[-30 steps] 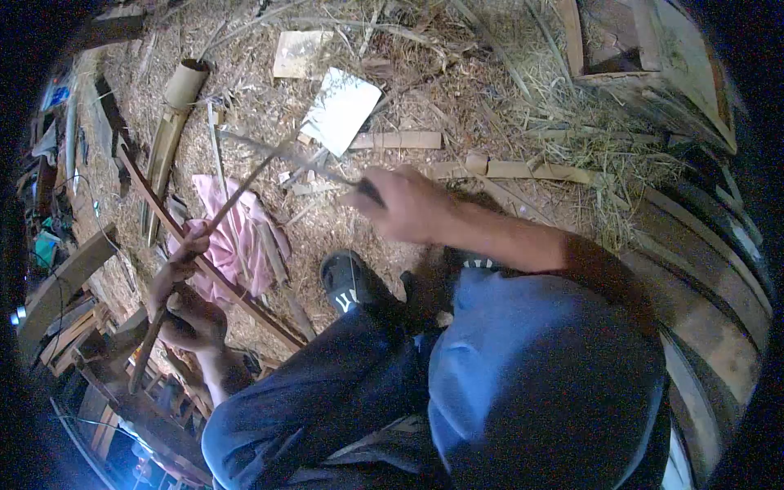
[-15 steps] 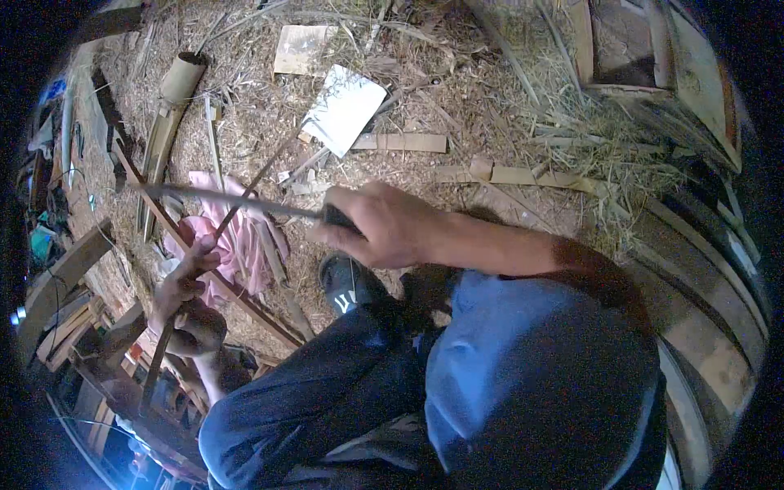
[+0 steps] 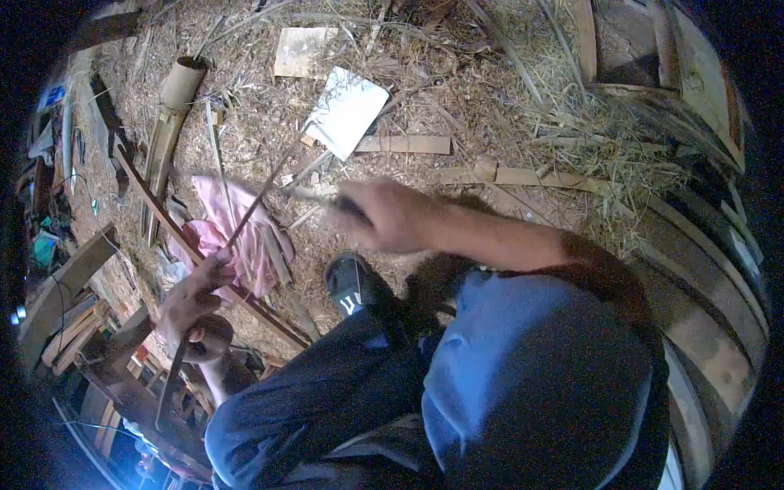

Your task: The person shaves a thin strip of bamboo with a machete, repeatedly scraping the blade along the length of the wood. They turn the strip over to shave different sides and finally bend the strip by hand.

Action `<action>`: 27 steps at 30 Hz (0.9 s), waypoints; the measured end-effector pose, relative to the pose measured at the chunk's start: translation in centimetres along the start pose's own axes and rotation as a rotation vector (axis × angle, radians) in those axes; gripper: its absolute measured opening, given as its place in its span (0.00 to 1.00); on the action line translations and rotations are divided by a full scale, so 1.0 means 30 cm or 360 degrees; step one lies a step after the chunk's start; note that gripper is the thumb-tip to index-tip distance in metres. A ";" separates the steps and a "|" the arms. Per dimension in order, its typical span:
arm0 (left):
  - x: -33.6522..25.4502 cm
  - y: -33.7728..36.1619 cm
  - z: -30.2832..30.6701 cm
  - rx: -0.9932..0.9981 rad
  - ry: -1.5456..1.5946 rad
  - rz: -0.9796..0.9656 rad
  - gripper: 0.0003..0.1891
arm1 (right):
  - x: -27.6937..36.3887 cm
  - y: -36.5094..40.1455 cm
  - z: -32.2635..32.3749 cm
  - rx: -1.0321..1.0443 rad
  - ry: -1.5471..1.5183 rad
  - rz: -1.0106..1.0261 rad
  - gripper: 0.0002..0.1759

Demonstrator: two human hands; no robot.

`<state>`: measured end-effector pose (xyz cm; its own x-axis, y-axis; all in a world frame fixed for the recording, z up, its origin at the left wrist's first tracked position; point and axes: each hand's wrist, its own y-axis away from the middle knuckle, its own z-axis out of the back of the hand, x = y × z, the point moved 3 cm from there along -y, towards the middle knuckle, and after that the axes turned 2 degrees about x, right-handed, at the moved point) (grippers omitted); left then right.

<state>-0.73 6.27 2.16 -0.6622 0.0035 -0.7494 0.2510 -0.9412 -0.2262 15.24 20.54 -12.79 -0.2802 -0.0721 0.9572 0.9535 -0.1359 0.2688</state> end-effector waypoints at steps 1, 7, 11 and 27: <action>-0.004 -0.004 0.002 0.0030 -0.0008 -0.0024 0.25 | -0.127 -0.024 -0.036 -0.0260 0.0139 0.0064 0.26; 0.004 0.002 0.000 0.0014 -0.0021 -0.0007 0.25 | -0.044 -0.010 0.010 -0.0008 0.0059 -0.0067 0.26; 0.011 -0.011 0.000 0.0061 0.0012 -0.0088 0.24 | 0.079 0.013 0.017 0.0145 -0.0095 0.0193 0.28; 0.031 0.035 0.013 -0.0056 0.0030 0.0037 0.29 | -0.179 -0.044 0.032 -0.0186 0.0083 -0.0376 0.28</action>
<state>-1.37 5.15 1.46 -0.6427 -0.0115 -0.7660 0.2912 -0.9285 -0.2303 15.59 22.05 -18.17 -0.5015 -0.0755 0.8618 0.8427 -0.2683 0.4669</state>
